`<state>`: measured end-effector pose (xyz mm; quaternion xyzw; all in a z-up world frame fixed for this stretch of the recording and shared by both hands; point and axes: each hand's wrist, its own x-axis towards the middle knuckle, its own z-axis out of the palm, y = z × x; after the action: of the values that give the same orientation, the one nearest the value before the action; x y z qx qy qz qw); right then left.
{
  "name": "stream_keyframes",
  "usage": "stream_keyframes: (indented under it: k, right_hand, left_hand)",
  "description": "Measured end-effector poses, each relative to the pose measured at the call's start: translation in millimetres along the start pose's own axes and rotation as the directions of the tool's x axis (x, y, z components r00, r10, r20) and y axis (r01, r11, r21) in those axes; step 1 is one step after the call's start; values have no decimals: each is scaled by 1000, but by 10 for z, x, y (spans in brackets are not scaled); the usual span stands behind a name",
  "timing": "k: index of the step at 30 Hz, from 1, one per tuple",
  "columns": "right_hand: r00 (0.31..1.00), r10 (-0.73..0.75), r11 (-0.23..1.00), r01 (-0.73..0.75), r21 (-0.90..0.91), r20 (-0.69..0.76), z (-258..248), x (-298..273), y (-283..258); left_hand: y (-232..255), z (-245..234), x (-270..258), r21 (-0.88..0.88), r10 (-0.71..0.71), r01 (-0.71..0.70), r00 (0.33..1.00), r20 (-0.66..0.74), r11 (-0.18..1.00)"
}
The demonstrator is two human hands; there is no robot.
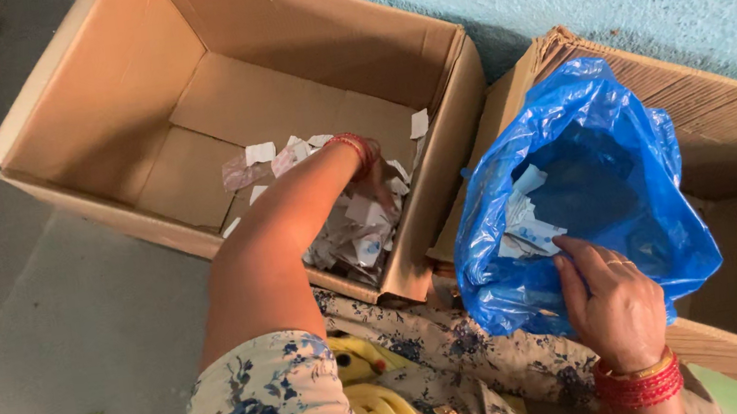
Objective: The person sits on the floor and transfers small torn pieces of paper from a blue plastic bag into a cardboard box. They repeatedly reach into the bag, pick up handfuls of paper scraps, and drop them into the box.
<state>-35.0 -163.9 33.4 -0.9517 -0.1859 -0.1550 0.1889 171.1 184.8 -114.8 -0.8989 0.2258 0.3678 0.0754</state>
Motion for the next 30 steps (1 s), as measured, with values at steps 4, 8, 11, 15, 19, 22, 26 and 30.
stream_keyframes:
  k: [4, 8, 11, 15, 19, 22, 26, 30]
  right_hand:
    - [1000, -11, 1000, 11, 13, -12, -6, 4, -2]
    - [1000, -14, 1000, 14, -2, -23, -6, 0, -18]
    - [999, -22, 1000, 22, -7, -30, -7, 5, -9]
    - [999, -22, 1000, 22, -14, -31, -6, 18, -15]
    - [999, -22, 1000, 22, -8, -39, -11, 16, -30]
    - [998, -31, 999, 31, 7, -50, -9, 5, -29]
    - [995, -65, 998, 65, 6, -82, 3, -9, -11]
    - [993, -72, 997, 72, -1, -96, 19, -29, 26]
  left_hand:
    - [112, 309, 48, 76, 145, -144, 989, -1, 987]
    - [216, 500, 268, -30, 219, -220, 975, -28, 975]
    - [204, 564, 415, -64, 198, -196, 980, 26, 978]
    - [270, 721, 433, 24, 236, -245, 955, 181, 969]
    - [413, 813, 330, 85, 173, -201, 949, 263, 976]
    - [446, 680, 308, 118, 117, -147, 966, 231, 982]
    - [290, 344, 225, 80, 34, -43, 994, 108, 996]
    - [25, 104, -89, -52, -9, 7, 999, -35, 999]
